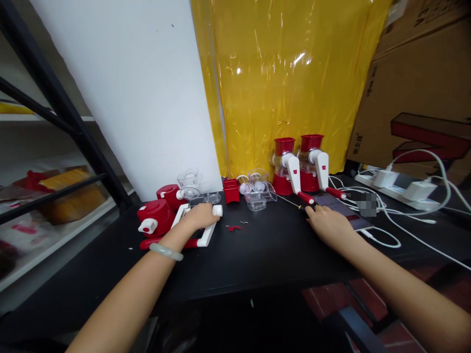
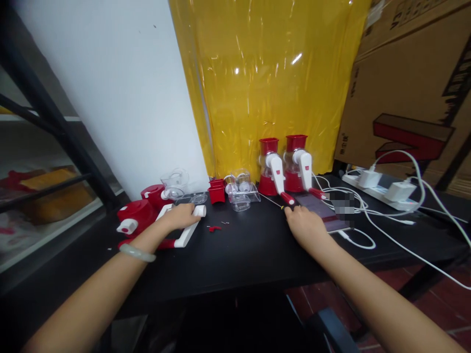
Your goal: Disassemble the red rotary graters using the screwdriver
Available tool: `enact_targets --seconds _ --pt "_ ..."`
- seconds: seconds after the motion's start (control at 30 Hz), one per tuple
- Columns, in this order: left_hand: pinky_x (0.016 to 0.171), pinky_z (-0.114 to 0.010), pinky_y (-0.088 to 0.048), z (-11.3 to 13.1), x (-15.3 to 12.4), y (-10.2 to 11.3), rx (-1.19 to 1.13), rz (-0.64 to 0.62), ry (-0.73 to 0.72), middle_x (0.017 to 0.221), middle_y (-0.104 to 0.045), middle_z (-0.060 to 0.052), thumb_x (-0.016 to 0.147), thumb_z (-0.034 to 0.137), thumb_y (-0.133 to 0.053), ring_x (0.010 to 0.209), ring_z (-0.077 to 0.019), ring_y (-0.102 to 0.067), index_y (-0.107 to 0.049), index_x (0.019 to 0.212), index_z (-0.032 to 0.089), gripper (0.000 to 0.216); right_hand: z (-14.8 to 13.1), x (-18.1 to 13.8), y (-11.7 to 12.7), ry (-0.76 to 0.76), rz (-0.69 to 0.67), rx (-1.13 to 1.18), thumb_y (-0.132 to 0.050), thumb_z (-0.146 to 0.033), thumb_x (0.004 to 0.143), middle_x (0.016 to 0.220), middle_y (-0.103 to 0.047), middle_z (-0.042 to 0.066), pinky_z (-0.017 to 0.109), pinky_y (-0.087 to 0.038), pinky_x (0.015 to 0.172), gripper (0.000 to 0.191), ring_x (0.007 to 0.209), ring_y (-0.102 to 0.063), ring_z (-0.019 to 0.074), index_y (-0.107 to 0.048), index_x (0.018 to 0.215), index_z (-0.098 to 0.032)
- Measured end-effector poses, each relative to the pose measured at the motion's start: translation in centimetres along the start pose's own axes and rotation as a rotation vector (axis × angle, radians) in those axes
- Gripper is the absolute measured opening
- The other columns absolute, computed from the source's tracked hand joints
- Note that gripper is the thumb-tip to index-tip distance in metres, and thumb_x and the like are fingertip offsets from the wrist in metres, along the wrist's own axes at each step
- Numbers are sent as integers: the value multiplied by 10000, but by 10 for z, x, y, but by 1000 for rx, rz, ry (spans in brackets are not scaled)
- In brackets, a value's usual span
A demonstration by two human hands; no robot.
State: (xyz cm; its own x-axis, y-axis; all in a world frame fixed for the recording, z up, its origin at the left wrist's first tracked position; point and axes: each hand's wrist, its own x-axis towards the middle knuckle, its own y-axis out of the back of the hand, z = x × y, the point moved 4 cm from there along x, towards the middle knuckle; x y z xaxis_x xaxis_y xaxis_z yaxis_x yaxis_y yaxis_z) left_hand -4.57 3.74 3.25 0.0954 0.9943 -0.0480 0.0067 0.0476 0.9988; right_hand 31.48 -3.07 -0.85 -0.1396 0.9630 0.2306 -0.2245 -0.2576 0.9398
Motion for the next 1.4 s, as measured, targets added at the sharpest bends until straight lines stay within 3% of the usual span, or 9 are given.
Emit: enact_targets --seconds 0.17,0.37,0.5,0.6,0.67,0.87,1.1,1.27,1.4 --pt "770 -378 -504 16 -3 14 -174 155 -68 991 -724 -170 764 380 -557 935 -336 -688 -656 962 137 328 2 1 -2 -29 12 -59 -313 -98 951 967 -660 166 384 -512 696 310 890 -694 297 -603 1059 -119" --pt "742 -370 -543 18 -12 11 -672 204 -81 949 -688 -102 717 289 -608 847 -272 -685 -604 959 166 271 13 -16 8 38 172 84 -507 -277 918 987 -654 142 364 -516 666 190 773 -690 260 -619 971 -133" --pt "508 -345 -549 14 -17 -1 -1079 41 -21 843 -594 -17 696 257 -612 604 -193 -629 -476 1069 206 400 49 -33 38 51 470 394 -599 -353 845 932 -715 106 355 -526 664 205 773 -701 259 -644 960 -189" --pt "438 -301 -521 16 -19 -3 -1214 -44 -76 798 -583 9 665 207 -599 516 -149 -580 -441 1091 215 454 87 -44 68 -78 595 559 -667 -467 800 405 -515 -28 309 -360 370 220 335 -505 181 -648 767 -250" --pt "421 -278 -507 19 -20 -3 -1265 -76 -129 808 -609 -1 653 188 -574 501 -145 -588 -438 1114 207 481 105 -49 92 -137 674 611 -658 -470 817 343 -450 -55 296 -290 318 211 265 -431 155 -650 728 -278" --pt "403 -251 -483 22 -20 -2 -1365 3 -165 714 -571 41 615 174 -569 443 -124 -566 -460 1113 198 511 87 -10 133 -234 751 980 -692 -488 803 439 -535 -14 270 -273 352 279 350 -435 117 -651 676 -242" --pt "384 -250 -461 14 -23 6 -1516 135 -227 670 -551 65 583 196 -595 416 -111 -525 -470 1009 195 443 10 68 88 -10 748 1382 -682 -422 755 480 -509 -34 235 -339 435 282 431 -455 97 -598 610 -195" --pt "429 -272 -489 10 -24 13 -1601 174 -333 671 -541 64 595 211 -603 426 -107 -533 -457 893 191 333 3 80 32 -61 683 1622 -675 -419 787 484 -530 -46 236 -335 384 261 368 -446 99 -601 671 -198" --pt "426 -277 -489 10 -23 12 -1600 177 -343 686 -547 62 584 201 -597 425 -106 -525 -460 920 189 363 6 80 21 -68 681 1746 -701 -423 769 539 -573 -34 233 -329 356 266 373 -460 96 -598 672 -197"
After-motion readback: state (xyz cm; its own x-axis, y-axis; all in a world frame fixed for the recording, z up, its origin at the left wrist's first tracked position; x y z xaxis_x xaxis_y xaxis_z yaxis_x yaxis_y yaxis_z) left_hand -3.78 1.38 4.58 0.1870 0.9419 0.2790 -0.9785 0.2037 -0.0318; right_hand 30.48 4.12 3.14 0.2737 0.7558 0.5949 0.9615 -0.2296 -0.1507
